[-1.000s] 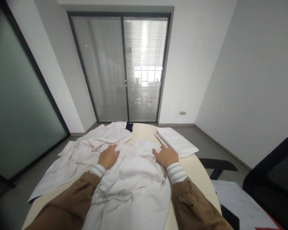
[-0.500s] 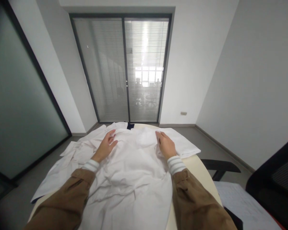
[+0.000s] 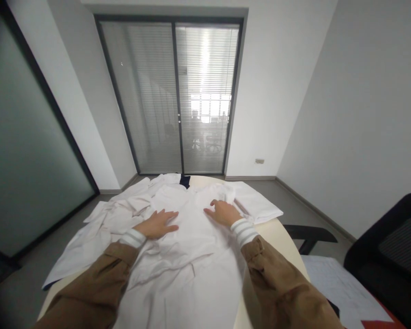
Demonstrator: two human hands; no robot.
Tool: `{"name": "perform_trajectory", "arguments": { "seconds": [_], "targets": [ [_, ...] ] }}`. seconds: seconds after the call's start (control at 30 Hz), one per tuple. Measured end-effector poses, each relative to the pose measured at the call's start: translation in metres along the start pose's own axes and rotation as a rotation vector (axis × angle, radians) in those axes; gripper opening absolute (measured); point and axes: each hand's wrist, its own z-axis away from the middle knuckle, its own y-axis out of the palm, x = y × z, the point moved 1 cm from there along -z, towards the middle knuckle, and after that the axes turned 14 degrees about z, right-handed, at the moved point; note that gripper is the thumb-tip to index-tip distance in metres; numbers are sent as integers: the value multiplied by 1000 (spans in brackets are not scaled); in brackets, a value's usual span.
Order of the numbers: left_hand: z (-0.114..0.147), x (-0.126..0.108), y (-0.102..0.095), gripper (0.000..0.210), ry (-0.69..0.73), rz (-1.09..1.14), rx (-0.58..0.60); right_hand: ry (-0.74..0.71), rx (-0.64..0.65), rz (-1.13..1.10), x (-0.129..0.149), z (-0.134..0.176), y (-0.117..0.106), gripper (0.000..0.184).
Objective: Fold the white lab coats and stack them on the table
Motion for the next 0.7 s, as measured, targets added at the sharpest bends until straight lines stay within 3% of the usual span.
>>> {"name": "perform_trajectory", "arguments": {
  "seconds": [0.1,0.23,0.33,0.4,0.47,0.57,0.7],
  "targets": [
    [0,2,9,81,-25,-51,7,22,63,-12,20,32,14,95],
    [-5,8,19,77,4,-75,-73,26,70,129,34,68,33,113],
    [-8,11,25,74,20,-59,-116,71,-43,229,24,81,30,87],
    [-9,12,27,71,26,-67,-136,186,-185,338,8,83,19,58],
    [-10,11,28,71,35,-90,-148,344,-259,427,-12,83,8,44],
    [-8,10,29,71,47,-126,-137,495,-209,449,-39,81,3,44],
    [-6,8,29,72,52,-140,-117,464,-126,418,-59,78,14,34]
  ]
}}
